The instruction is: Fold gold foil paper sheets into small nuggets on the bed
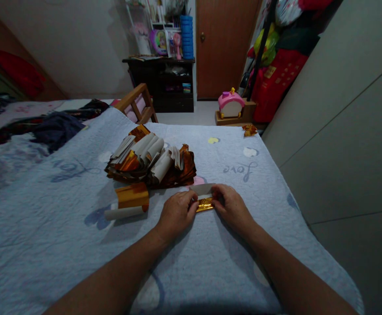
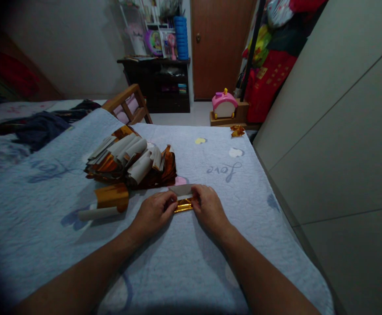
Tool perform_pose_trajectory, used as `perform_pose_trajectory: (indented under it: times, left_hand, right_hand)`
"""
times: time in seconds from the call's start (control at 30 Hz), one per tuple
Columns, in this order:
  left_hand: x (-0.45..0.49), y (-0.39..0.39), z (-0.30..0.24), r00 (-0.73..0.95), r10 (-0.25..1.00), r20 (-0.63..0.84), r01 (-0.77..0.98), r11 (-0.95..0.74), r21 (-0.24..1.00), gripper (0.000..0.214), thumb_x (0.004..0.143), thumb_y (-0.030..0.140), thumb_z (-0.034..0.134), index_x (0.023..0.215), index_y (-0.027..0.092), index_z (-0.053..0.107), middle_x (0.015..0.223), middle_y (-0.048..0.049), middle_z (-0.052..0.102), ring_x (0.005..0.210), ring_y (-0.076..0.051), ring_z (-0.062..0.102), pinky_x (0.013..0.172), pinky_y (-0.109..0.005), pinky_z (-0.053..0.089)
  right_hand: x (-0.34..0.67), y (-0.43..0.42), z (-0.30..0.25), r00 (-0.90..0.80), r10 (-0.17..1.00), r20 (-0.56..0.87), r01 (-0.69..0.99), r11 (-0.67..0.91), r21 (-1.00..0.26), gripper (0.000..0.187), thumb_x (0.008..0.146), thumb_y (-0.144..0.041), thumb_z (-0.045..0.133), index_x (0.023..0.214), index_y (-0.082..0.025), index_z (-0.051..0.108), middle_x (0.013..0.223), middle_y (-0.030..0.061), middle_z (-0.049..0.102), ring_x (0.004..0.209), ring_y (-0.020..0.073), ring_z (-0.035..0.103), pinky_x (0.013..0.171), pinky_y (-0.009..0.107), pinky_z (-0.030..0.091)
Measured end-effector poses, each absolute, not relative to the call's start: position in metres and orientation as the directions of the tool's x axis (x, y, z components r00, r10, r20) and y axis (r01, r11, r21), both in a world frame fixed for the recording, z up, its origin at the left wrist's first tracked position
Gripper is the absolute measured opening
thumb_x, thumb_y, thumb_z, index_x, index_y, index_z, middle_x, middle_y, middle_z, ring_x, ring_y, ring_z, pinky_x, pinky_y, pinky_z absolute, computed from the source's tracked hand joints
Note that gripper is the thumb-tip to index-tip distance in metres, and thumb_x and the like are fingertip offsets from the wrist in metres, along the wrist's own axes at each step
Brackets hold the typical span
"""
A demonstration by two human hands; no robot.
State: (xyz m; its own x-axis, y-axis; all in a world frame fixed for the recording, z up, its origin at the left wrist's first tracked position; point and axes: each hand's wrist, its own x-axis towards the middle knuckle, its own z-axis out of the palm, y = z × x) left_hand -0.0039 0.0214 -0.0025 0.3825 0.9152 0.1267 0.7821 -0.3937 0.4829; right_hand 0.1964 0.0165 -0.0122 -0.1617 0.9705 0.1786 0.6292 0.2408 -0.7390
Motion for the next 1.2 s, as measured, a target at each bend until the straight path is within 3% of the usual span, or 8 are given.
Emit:
perform_pose_trajectory:
  times: [0.13,0.3,0.57,0.8,1.03,1.2]
  left_hand:
    - [-0.004,0.021,-0.004,0.384,0.912,0.144,0.787,-0.405,0.466,0.005,0.09,0.015,0.061,0.089,0.02,0.062,0.083,-0.0036,0.071,0.076,-0.02,0.065,0.071,-0.032,0.047]
    - [-0.004,0.02,-0.002,0.43,0.859,0.277,0.788,-0.507,0.349,0.007,0.09,0.015,0.06,0.09,0.019,0.065,0.091,-0.0067,0.07,0.086,-0.023,0.063,0.075,-0.034,0.048]
    - [0.001,0.013,-0.002,0.708,0.579,0.405,0.527,-0.814,0.242,0.021,0.098,0.015,0.055,0.114,0.018,0.069,0.107,-0.0083,0.075,0.094,-0.024,0.064,0.084,-0.039,0.052]
    - [0.002,0.014,-0.012,0.723,0.629,0.286,0.553,-0.775,0.305,0.027,0.098,0.015,0.058,0.124,0.018,0.065,0.114,-0.0085,0.074,0.101,-0.023,0.066,0.088,-0.039,0.057]
    - [0.002,0.014,-0.012,0.704,0.645,0.297,0.567,-0.763,0.31,0.028,0.097,0.013,0.059,0.124,0.018,0.064,0.116,-0.0088,0.073,0.101,-0.023,0.067,0.087,-0.039,0.059]
    - [0.003,0.013,-0.011,0.69,0.645,0.33,0.59,-0.764,0.261,0.028,0.096,0.009,0.056,0.122,0.017,0.064,0.117,-0.0092,0.073,0.101,-0.024,0.068,0.087,-0.04,0.059]
  right_hand:
    - [0.197,0.016,-0.014,-0.161,0.969,0.189,0.615,0.248,-0.749,0.033,0.077,-0.003,0.06,0.105,-0.021,0.061,0.1,0.0069,0.067,0.094,0.0228,0.06,0.087,0.038,0.048]
    - [0.197,0.017,-0.015,-0.17,0.963,0.211,0.63,0.27,-0.728,0.032,0.078,-0.003,0.06,0.104,-0.021,0.06,0.099,0.0064,0.067,0.093,0.0225,0.06,0.086,0.038,0.048]
    - [0.197,0.018,-0.017,-0.172,0.962,0.213,0.63,0.274,-0.726,0.031,0.076,-0.004,0.058,0.103,-0.02,0.061,0.095,0.0066,0.065,0.089,0.0226,0.059,0.083,0.037,0.047]
    - [0.197,0.017,-0.013,-0.142,0.97,0.196,0.583,0.242,-0.775,0.029,0.078,-0.009,0.058,0.104,-0.021,0.062,0.097,0.0062,0.067,0.09,0.0222,0.061,0.085,0.037,0.049]
    - [0.207,0.019,-0.01,0.016,0.993,0.117,0.376,0.103,-0.921,0.022,0.084,-0.018,0.049,0.102,-0.02,0.062,0.093,0.0044,0.069,0.086,0.0206,0.066,0.081,0.035,0.051]
    - [0.214,0.02,-0.01,-0.04,0.984,0.172,0.452,0.171,-0.875,0.018,0.077,-0.013,0.045,0.086,-0.02,0.059,0.082,0.0029,0.062,0.078,0.02,0.06,0.075,0.034,0.047]
